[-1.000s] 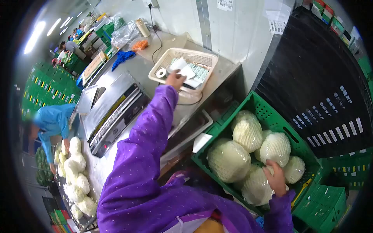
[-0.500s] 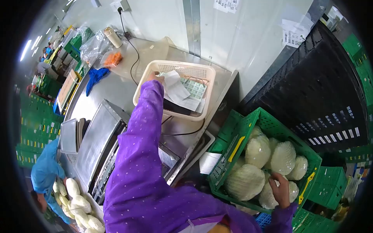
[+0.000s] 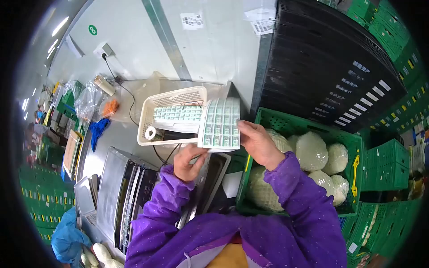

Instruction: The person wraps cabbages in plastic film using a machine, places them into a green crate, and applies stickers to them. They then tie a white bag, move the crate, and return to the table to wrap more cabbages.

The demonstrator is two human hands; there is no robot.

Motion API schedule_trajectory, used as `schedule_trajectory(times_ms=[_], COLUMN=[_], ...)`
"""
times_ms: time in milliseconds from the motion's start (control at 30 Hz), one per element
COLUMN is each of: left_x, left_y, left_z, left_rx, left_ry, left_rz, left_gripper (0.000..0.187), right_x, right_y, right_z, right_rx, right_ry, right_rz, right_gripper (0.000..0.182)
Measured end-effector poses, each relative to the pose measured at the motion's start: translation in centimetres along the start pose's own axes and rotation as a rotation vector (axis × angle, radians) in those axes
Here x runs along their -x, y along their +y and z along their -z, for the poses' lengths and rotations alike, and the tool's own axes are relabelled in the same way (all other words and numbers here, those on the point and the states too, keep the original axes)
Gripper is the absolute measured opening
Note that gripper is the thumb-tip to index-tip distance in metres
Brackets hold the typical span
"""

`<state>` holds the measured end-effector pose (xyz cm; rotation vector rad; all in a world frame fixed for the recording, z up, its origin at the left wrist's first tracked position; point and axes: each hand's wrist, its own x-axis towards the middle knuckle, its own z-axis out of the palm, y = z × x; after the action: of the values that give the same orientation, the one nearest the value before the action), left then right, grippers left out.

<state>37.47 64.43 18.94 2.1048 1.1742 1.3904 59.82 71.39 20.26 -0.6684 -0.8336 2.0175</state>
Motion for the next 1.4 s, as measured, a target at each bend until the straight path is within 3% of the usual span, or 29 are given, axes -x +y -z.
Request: schedule_trajectory(times_ms=[133,233,267,300,400,500,533,600,700,733,767,800,900,1100,1167,1233,1267,1333,1400], left_x=[1.7,1.5,1.4,1.6,-0.2,-0.6,-0.8,-0.8,-0.9,-0.5,-0.6,-0.6,-1.0,-0.6,-0.6,-0.8,-1.0,-1.7,-2.9], left_y=[1.7,3.0,3.5,3.5,4.4,4.4,4.6,5.5,6.2,5.5,5.6,5.8,6.8,8.3,9.2,8.9,8.8,8.7,9.5], left_z=[-2.8,-3.8,-3.8,-5.1,-7.2,-8.3,-8.6,-8.9,-9.2,-8.7,-8.9,-9.0,-8.8,-8.3,-8.2,-7.3,-6.8,-6.2,-6.1], left_rx=[0.084,0.159,0.27,0.62,0.879,0.841,0.83,0.806,0.782,0.682,0.685,0.688,0.677,0.733,0.819,0.369,0.146,0.019,-0.085], left_ry=[-0.011,-0.051,-0.09,0.019,0.186,0.218,0.241,0.293,0.174,0.012,0.006,0.003,-0.012,0.045,0.1,-0.043,-0.114,-0.06,0.047], left_rz=[0.116,0.07,0.138,0.243,0.513,0.492,0.475,0.449,0.439,0.393,0.4,0.409,0.425,0.472,0.538,0.431,0.371,0.199,-0.016], left_gripper=[0.024,0.024,0.026,0.03,0.037,0.05,0.053,0.059,0.058,0.047,0.047,0.046,0.045,0.044,0.04,0.032,0.029,0.026,0.02], right_x=[3.0,4.7,5.2,5.7,6.7,8.5,9.1,9.3,10.0,10.2,10.5,10.8,10.9,12.4,12.7,12.9,13.1,13.2,13.2], right_y=[-0.4,0.0,-0.1,-0.3,-0.8,-1.5,-1.6,-1.4,-2.0,-2.6,-3.1,-3.1,-2.5,-2.2,-2.2,-2.3,-2.8,-3.9,-3.9], right_z=[-0.1,1.7,2.0,2.2,2.5,0.3,1.1,1.7,1.9,1.8,1.7,1.3,0.7,2.3,1.4,0.6,0.4,0.3,0.4], right_rx=[-0.042,0.248,0.288,0.36,0.553,0.524,0.677,0.811,1.0,1.064,1.128,1.115,0.477,0.399,0.494,0.567,0.755,1.137,1.197], right_ry=[0.098,0.069,0.103,0.114,0.107,0.245,0.195,0.17,0.128,0.111,0.094,0.13,0.102,0.111,0.135,0.166,0.161,0.153,0.164], right_rz=[0.067,0.175,0.171,0.201,0.258,0.399,0.45,0.565,0.585,0.565,0.544,0.552,0.361,0.311,0.408,0.488,0.521,0.584,0.606], right_gripper=[0.025,0.019,0.014,0.013,0.013,0.025,0.041,0.042,0.041,0.041,0.04,0.035,0.029,0.028,0.025,0.025,0.024,0.022,0.02])
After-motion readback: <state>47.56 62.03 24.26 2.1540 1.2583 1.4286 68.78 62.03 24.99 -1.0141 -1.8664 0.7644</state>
